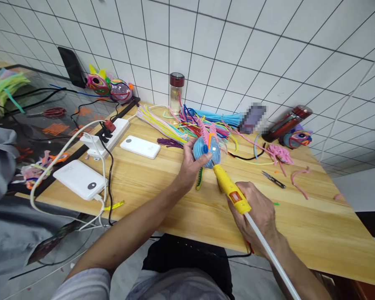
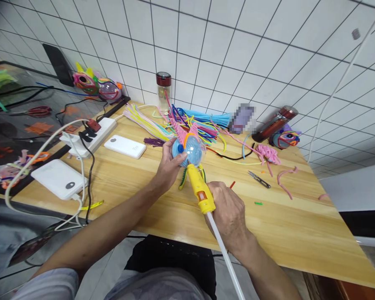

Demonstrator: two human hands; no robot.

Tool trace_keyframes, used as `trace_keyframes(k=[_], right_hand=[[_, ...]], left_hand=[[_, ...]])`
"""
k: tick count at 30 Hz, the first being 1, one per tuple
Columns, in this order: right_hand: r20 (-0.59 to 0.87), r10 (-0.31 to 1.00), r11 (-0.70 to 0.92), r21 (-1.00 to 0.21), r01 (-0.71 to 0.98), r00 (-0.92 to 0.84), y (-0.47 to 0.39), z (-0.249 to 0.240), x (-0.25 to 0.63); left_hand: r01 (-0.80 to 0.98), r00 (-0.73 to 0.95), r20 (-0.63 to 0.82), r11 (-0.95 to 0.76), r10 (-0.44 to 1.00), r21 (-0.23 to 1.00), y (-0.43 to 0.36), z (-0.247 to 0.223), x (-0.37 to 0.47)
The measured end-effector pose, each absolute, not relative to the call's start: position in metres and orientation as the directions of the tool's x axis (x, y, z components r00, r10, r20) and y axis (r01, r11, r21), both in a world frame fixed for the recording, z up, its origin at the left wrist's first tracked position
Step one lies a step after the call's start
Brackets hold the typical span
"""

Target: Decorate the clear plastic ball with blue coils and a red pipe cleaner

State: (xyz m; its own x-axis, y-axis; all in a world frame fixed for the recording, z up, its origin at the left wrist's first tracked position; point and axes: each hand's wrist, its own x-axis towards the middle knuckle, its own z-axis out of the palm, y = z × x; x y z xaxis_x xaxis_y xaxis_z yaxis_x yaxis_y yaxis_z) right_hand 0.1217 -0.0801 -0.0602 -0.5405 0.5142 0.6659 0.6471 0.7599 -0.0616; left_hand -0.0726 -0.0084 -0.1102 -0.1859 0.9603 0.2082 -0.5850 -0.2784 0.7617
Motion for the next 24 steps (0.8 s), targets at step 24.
trace_keyframes(k=[24], right_hand=[[0.666, 0.525, 0.759, -0.084, 0.646, -0.531, -0.0804, -0.0624, 0.1224]], left_hand=[[-0.575, -0.176, 0.210, -0.273, 0.962, 0.771, -0.0091, -0.1101, -0.0736]])
